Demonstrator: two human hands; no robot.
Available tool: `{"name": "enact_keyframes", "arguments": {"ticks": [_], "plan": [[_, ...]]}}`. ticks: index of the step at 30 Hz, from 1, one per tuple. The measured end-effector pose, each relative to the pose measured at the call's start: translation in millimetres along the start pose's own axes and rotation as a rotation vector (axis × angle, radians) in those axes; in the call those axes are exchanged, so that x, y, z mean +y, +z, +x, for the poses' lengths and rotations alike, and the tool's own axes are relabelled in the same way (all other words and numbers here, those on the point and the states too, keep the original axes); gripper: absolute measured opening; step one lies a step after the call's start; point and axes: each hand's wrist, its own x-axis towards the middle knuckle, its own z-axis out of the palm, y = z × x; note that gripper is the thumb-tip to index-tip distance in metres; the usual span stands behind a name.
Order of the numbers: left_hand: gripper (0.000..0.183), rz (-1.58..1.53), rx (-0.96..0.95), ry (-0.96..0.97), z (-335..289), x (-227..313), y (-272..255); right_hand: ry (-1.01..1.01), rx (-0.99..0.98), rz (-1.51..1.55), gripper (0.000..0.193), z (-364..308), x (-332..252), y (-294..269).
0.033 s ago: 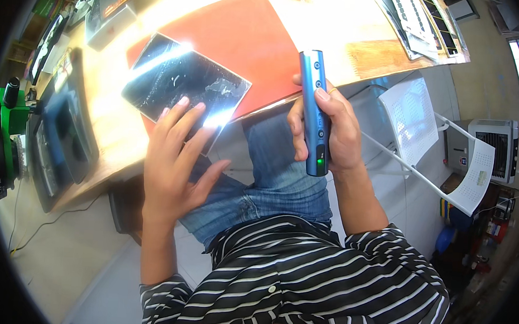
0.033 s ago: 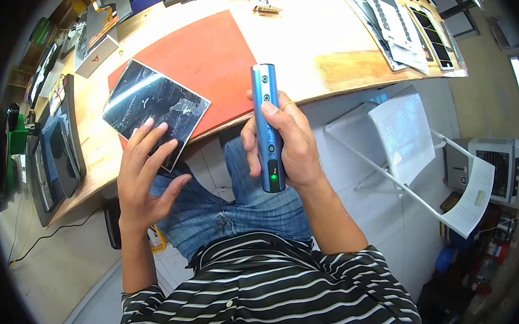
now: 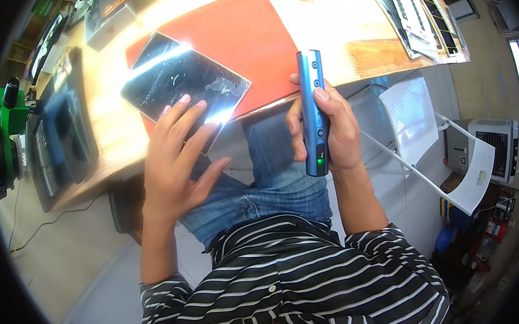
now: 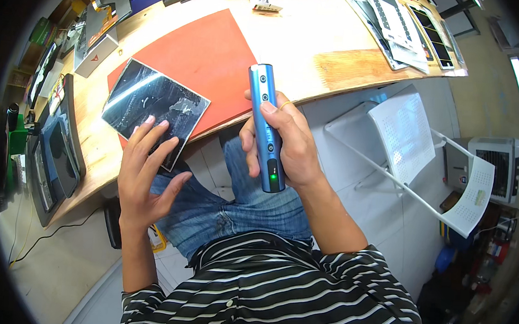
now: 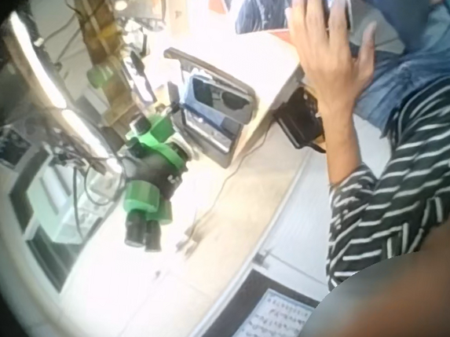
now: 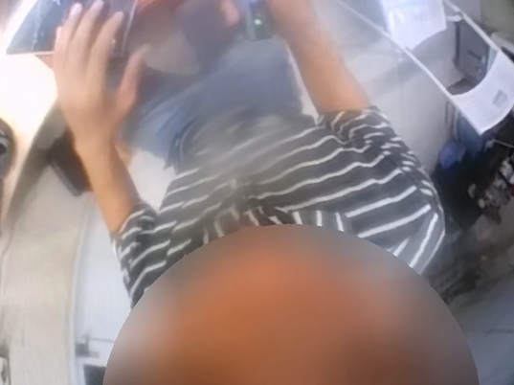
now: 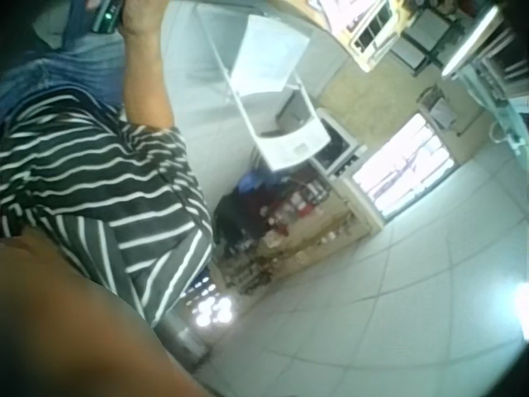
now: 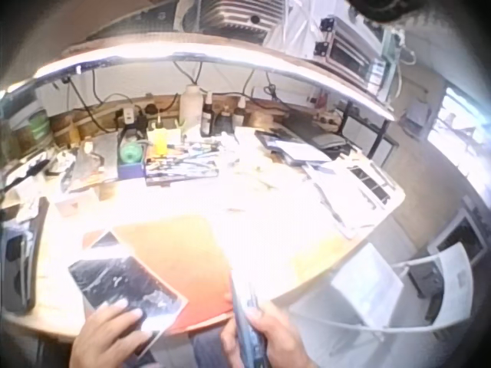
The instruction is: The person removes a tablet screen from a green pressing machine, wipes it with a cloth, and places it on a red mat. They then use a blue electric screwdriver to work along the edges of the screen.
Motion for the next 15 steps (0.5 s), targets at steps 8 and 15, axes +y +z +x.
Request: {"name": "enact_keyframes", "arguments": {"ticks": [8, 15], "plan": [[0.052, -0.04, 0.033, 0.074, 13, 15, 10, -0.013, 0.071, 0.02, 0.05, 5, 1, 0], [0.061, -0.103, -0.095, 0.047, 24, 59, 28, -0.05, 0.033, 0.172, 0.043, 9, 8, 7]]}}
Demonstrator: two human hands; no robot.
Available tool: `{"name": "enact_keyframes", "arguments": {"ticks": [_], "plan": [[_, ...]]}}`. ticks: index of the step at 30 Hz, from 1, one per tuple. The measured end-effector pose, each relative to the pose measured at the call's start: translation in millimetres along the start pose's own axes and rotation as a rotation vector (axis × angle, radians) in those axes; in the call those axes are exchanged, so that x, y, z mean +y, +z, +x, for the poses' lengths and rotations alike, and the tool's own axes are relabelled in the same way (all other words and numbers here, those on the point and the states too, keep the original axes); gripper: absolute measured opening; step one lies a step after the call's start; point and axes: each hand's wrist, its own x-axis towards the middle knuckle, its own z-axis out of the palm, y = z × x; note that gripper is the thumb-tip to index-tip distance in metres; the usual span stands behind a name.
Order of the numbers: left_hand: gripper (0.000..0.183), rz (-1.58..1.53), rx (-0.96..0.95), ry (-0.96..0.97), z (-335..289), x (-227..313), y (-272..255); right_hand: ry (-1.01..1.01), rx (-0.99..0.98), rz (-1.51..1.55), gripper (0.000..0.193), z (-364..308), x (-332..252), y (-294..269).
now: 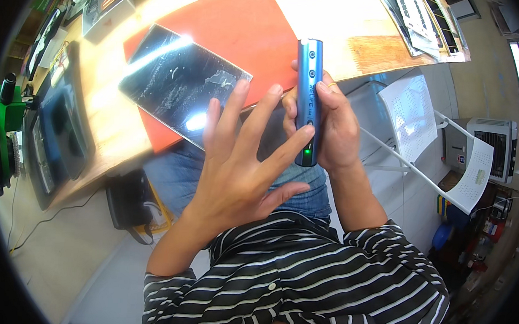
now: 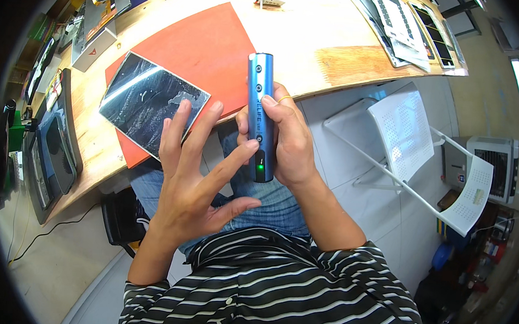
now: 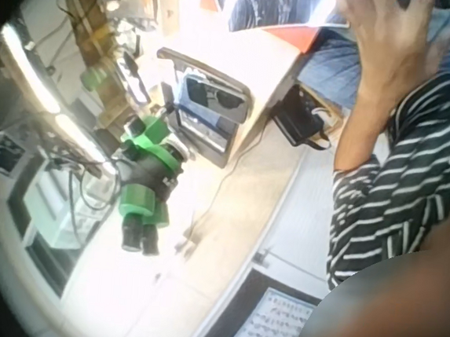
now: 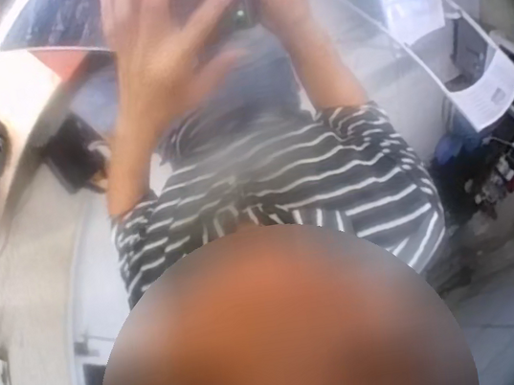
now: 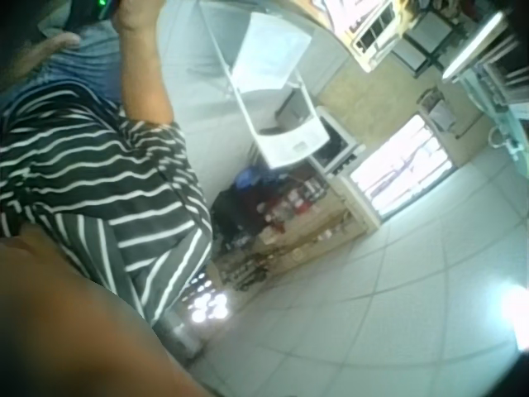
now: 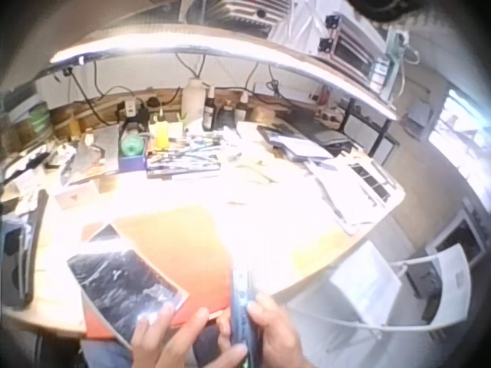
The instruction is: The person removes a tablet screen from a green pressing machine, wipes it with a cloth, and places it on a red mat. They then use a blue electric screwdriver to work along the edges of the screen.
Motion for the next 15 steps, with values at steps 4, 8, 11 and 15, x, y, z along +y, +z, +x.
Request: {"name": "enact_keyframes", "arguments": {"ticks": [4, 8, 11, 15], "plan": [[0.065, 0.074, -0.025, -0.026, 12, 1, 0, 0.024, 0.019, 0.023, 0.043, -4, 0, 5], [0.065, 0.099, -0.032, -0.014, 13, 1, -2, 0.059, 0.048, -0.106, 0.046, -8, -3, 5], [0.065, 0.101, -0.042, -0.001, 9, 1, -1, 0.05, 0.063, -0.227, 0.043, -10, -6, 4], [0.066, 0.092, -0.035, 0.001, 2, -1, -2, 0.053, 0.074, -0.233, 0.043, -11, -8, 2]]}}
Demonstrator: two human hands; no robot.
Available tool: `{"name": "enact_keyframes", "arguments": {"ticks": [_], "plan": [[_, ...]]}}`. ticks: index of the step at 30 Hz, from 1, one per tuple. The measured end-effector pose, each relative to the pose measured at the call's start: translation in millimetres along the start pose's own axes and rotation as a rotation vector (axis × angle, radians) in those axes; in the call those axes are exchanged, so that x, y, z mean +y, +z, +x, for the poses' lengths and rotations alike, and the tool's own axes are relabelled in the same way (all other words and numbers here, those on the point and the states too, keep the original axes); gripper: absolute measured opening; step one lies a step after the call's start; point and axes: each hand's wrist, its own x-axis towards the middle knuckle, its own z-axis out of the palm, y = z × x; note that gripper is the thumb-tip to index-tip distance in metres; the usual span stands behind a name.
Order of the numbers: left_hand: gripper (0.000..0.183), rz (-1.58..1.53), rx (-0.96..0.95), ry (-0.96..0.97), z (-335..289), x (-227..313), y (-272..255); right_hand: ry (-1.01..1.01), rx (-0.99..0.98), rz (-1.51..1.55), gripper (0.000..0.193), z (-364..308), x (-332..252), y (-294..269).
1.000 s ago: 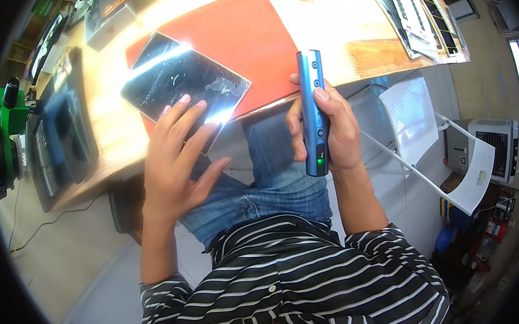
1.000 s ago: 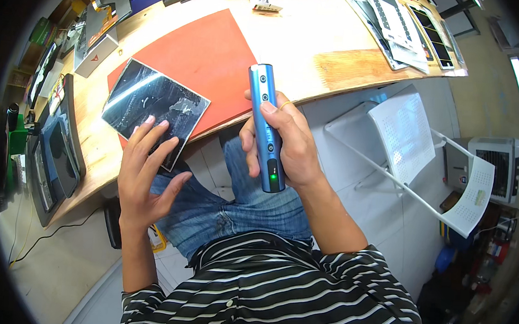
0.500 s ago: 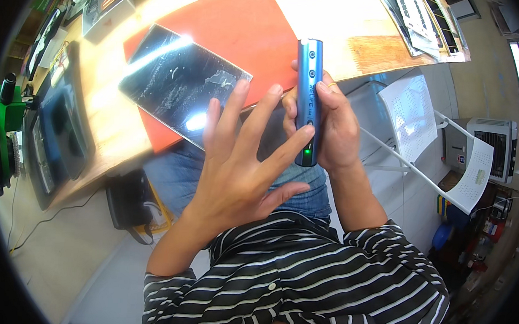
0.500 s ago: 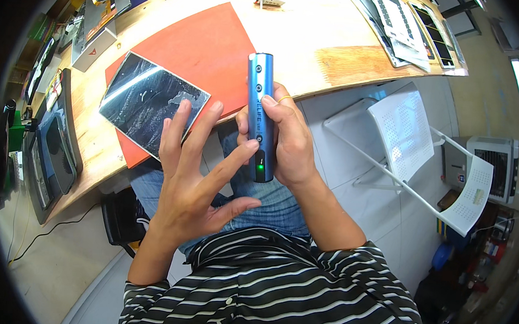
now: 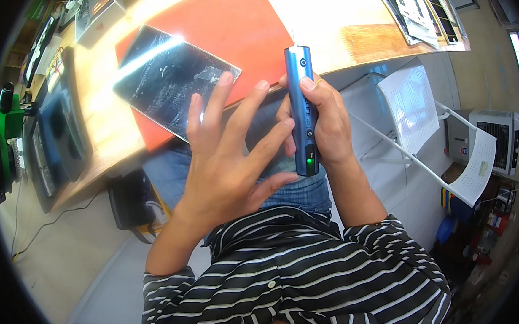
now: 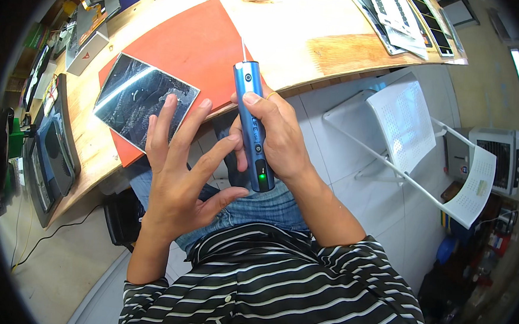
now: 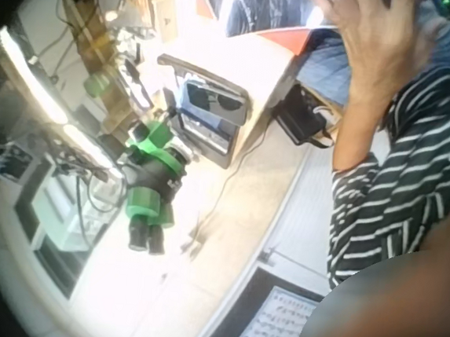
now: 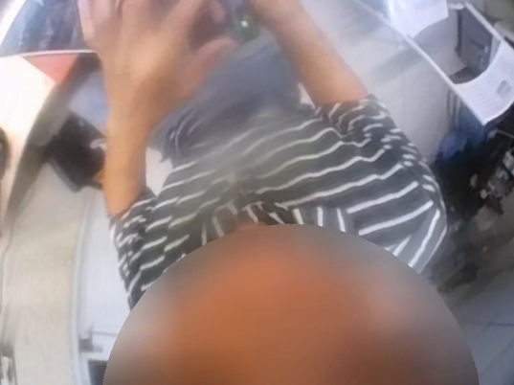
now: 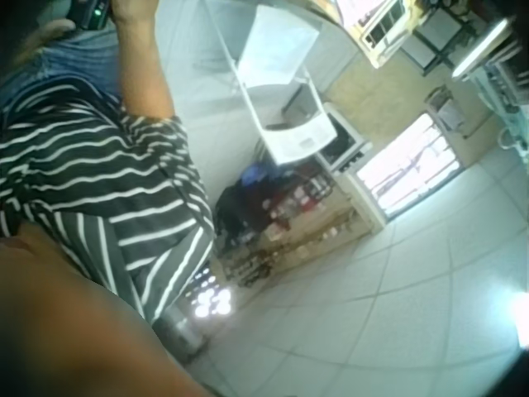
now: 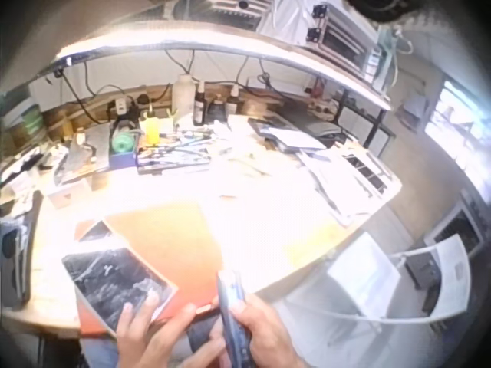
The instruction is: The person removes a tablet screen from a green pressing machine, wipes it with a cloth, and places it on a red mat. They then use a blue electric screwdriver to work along the edges of the screen.
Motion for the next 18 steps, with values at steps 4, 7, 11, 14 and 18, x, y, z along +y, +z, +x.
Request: {"name": "enact_keyframes", "arguments": {"ticks": [4, 7, 11, 14, 18], "plan": [[0.065, -0.009, 0.007, -0.021, -7, -5, -4, 0.008, 0.021, -0.041, 0.044, 1, -2, 0], [0.064, -0.001, 0.029, -0.049, -11, -13, -11, 0.013, 0.022, -0.049, 0.045, 1, -3, 3], [0.061, 0.042, 0.113, -0.1, -15, -31, -18, 0.054, 0.039, -0.084, 0.046, -2, -4, 6], [0.059, 0.042, 0.129, -0.121, -18, -39, -19, 0.018, 0.044, -0.168, 0.046, 0, -3, 8], [0.057, 0.022, 0.121, -0.121, -21, -41, -17, 0.019, 0.016, -0.111, 0.047, 4, 0, 5]]}}
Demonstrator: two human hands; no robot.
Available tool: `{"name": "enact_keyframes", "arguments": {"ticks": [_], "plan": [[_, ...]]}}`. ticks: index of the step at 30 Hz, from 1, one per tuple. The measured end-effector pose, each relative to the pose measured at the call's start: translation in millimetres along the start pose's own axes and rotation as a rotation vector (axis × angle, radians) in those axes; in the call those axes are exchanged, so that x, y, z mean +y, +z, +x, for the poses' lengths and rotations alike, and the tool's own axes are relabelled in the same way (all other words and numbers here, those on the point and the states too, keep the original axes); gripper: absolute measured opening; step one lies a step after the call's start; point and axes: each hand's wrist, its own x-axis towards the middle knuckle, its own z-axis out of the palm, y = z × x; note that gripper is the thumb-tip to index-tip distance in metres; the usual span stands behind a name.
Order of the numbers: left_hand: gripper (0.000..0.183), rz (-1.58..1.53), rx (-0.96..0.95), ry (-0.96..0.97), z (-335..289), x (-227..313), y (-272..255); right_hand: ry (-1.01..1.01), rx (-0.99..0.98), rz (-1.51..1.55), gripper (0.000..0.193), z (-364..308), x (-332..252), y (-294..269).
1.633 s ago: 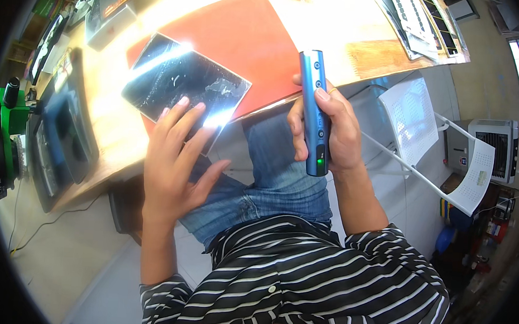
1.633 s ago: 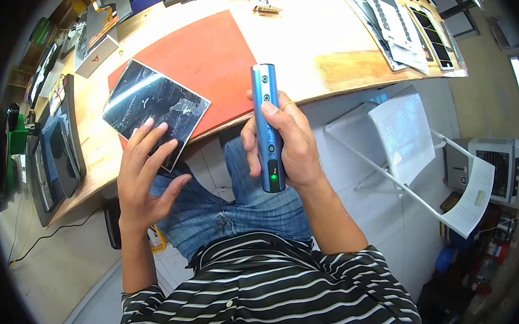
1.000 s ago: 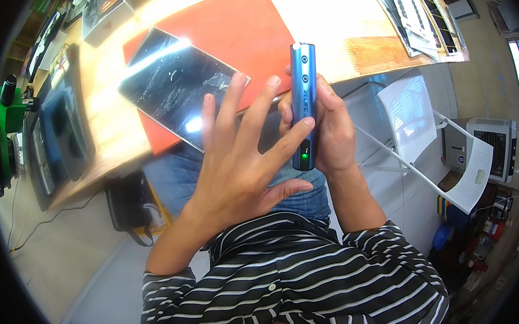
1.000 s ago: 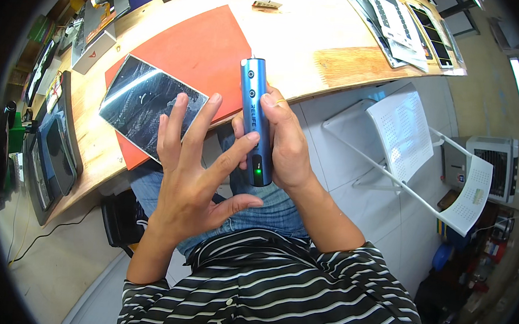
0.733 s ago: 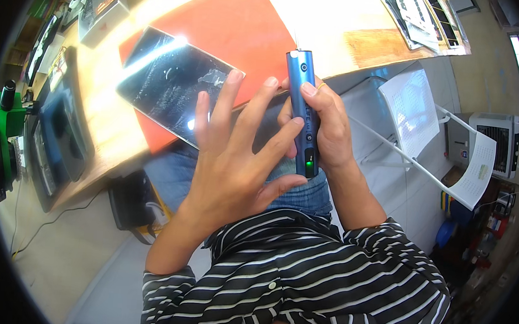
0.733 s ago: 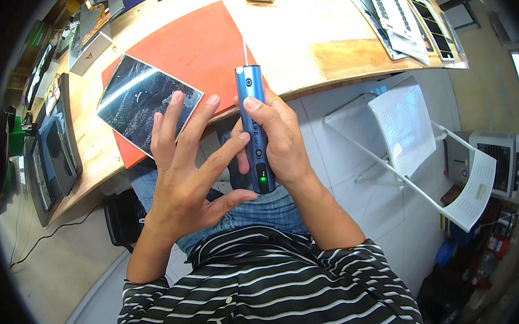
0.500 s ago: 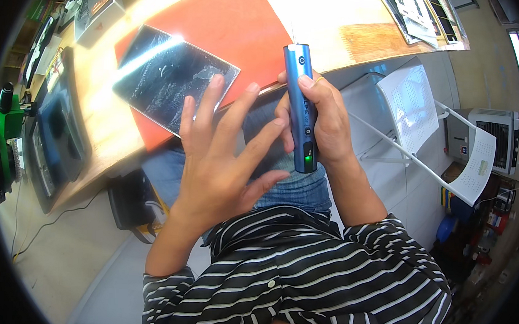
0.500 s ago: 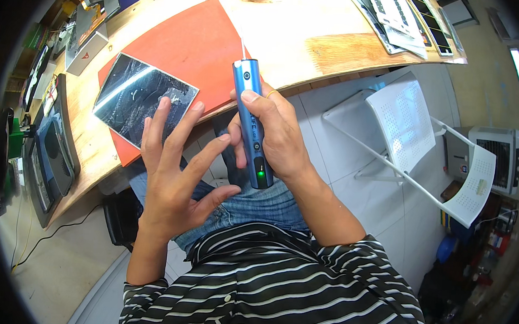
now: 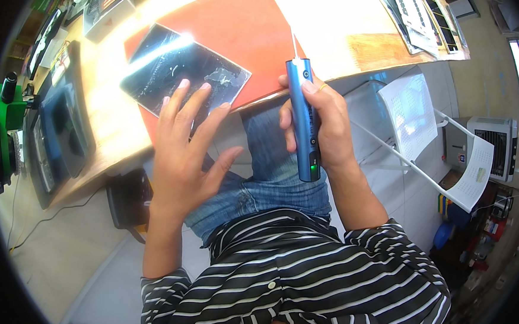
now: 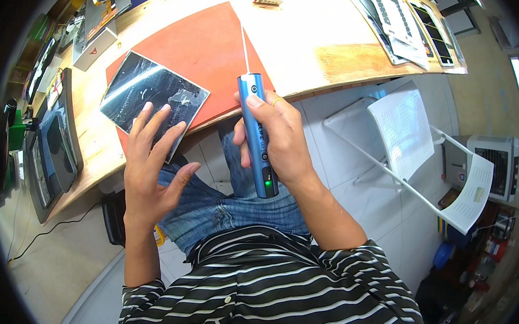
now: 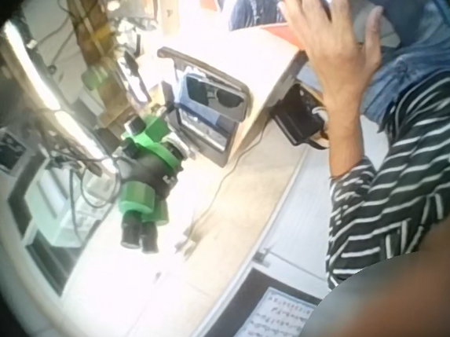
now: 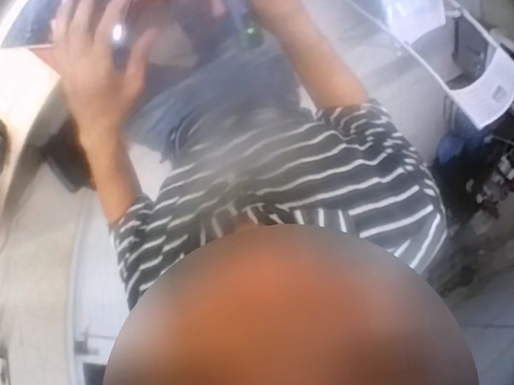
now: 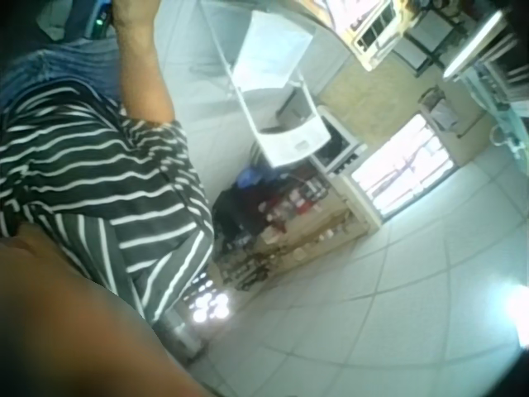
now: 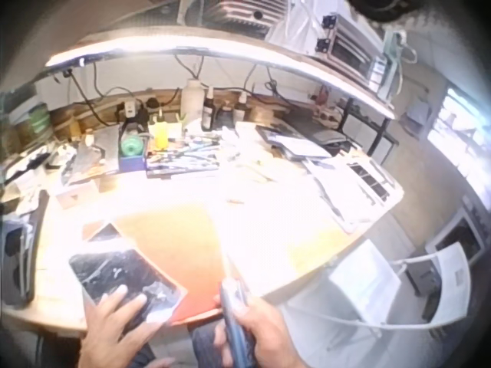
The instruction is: The person removes a tablet screen from a green pressing machine, wipes it with a cloth, and places it on a red mat. They then use a blue electric screwdriver to work along the edges of the screen.
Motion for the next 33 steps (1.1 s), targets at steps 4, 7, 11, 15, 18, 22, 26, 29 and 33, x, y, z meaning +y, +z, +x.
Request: {"name": "enact_keyframes", "arguments": {"ticks": [4, 7, 11, 15, 18, 22, 26, 29, 33], "plan": [[0.056, 0.0, 0.015, -0.005, -2, -3, 1, -0.042, -0.053, 0.153, 0.049, 1, 4, -3], [0.056, 0.001, 0.017, -0.012, -3, -6, 2, -0.057, -0.056, 0.138, 0.052, 1, 7, -4], [0.055, 0.015, 0.009, -0.014, -5, -8, 3, -0.044, -0.042, 0.125, 0.053, 1, 5, -2], [0.055, 0.017, 0.008, -0.027, -6, -9, 6, -0.033, -0.026, 0.071, 0.052, 0, 2, 0], [0.055, 0.03, -0.006, -0.03, -7, -10, 7, -0.041, -0.003, 0.057, 0.05, 0, 1, 1], [0.057, 0.025, 0.011, -0.031, -7, -11, 8, -0.061, 0.01, 0.072, 0.049, 0, 1, 1], [0.058, -0.022, 0.054, -0.047, -8, -12, 10, -0.075, 0.034, 0.064, 0.049, 0, 2, 1], [0.059, 0.001, 0.053, -0.039, -8, -13, 10, -0.078, 0.035, 0.043, 0.049, 1, 2, 1], [0.058, 0.011, 0.052, -0.035, -8, -13, 9, -0.067, 0.022, 0.069, 0.048, 2, 3, 0]]}}
